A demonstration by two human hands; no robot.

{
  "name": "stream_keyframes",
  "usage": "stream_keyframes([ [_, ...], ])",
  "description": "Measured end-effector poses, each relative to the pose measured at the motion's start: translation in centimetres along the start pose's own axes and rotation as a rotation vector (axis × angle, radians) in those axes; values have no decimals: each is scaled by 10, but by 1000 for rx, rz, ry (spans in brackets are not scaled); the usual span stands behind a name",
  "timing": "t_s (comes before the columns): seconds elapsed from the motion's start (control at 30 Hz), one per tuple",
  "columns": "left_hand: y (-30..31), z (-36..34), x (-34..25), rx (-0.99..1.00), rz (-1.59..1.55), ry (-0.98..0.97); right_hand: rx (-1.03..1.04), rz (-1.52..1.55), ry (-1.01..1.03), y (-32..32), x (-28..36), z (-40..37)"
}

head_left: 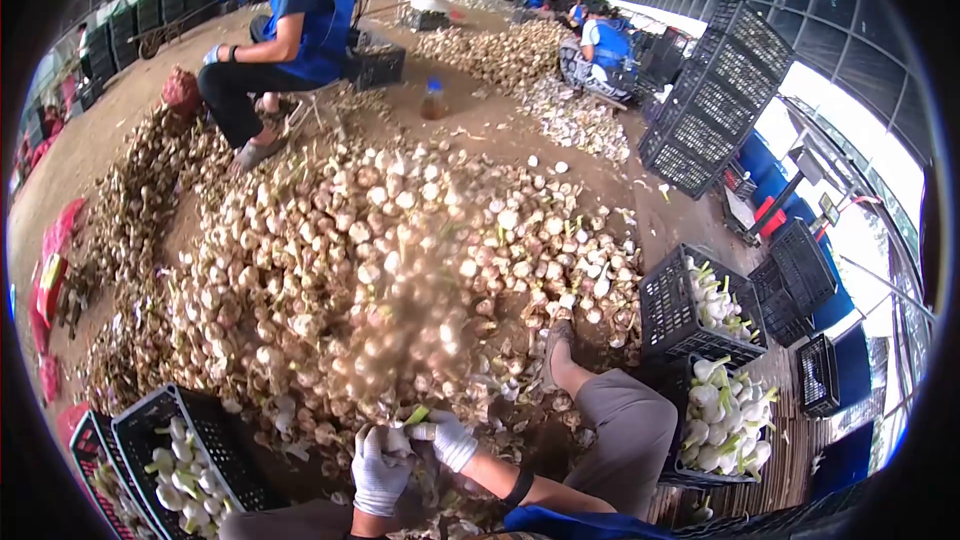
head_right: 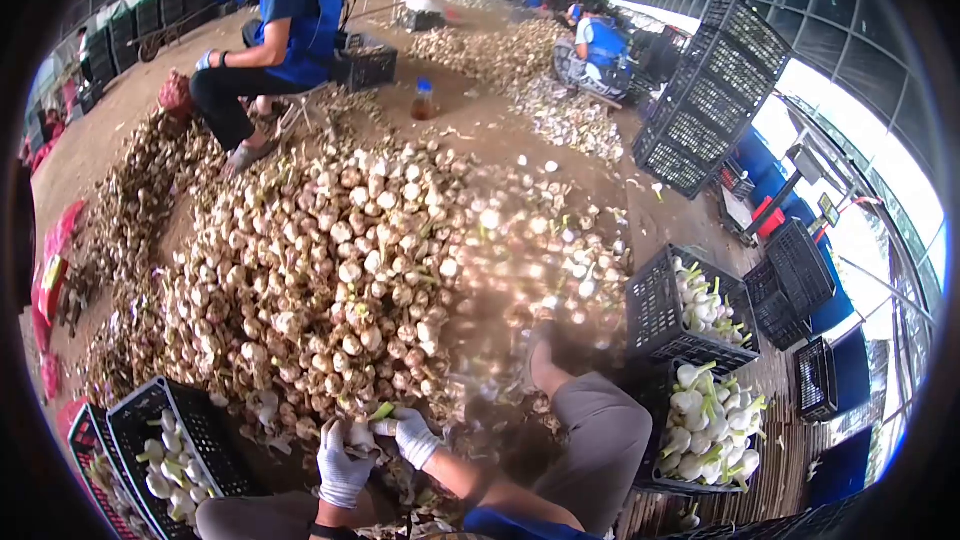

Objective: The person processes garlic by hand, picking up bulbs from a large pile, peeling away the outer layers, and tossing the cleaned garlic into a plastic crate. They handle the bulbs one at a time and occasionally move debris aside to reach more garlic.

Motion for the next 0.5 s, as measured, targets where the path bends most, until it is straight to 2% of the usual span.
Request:
stream_keyframes([
  [0.03,-4,-6,14,30,-163,184,52,-87,40,-4,9,-7],
  [0.07,-4,-4,12,-12,-748,512,73,-231,187,-15,23,-14],
  [0.13,-7,-10,8,9,-1442,758,114,-506,291,-32,46,-32],
  [0.17,-12,-16,14,205,-1646,719,127,-774,478,-36,55,-35],
  [0.2,-8,-12,2,266,-1618,715,142,-951,551,-38,59,-36],
  [0.27,-8,-11,-5,291,-1582,708,125,-1034,619,-38,65,-42],
  [0.3,-8,-10,-15,299,-1571,684,188,-817,504,-41,68,-49],
  [0.33,-8,-11,-21,192,-1475,755,255,-600,389,-47,70,-56],
  [0.37,-6,-13,-24,81,-1377,820,302,-677,470,-45,68,-57],
  [0.4,-2,-7,-35,229,-1329,638,292,-685,412,-49,69,-65],
  [0.47,3,-15,-49,52,-1066,524,366,-503,453,-49,57,-73],
  [0.5,8,-14,-53,-66,-1028,486,346,-670,490,-50,60,-79],
])
Point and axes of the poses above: each hand's wrist, its own z-axis towards the middle knuckle, its own y-axis out of the back of the hand, x = y × z, the point moved 4 cm from there along z, towards the middle knuckle, and after that the axes turned 2 degrees about -y, right-handed, at the moved point
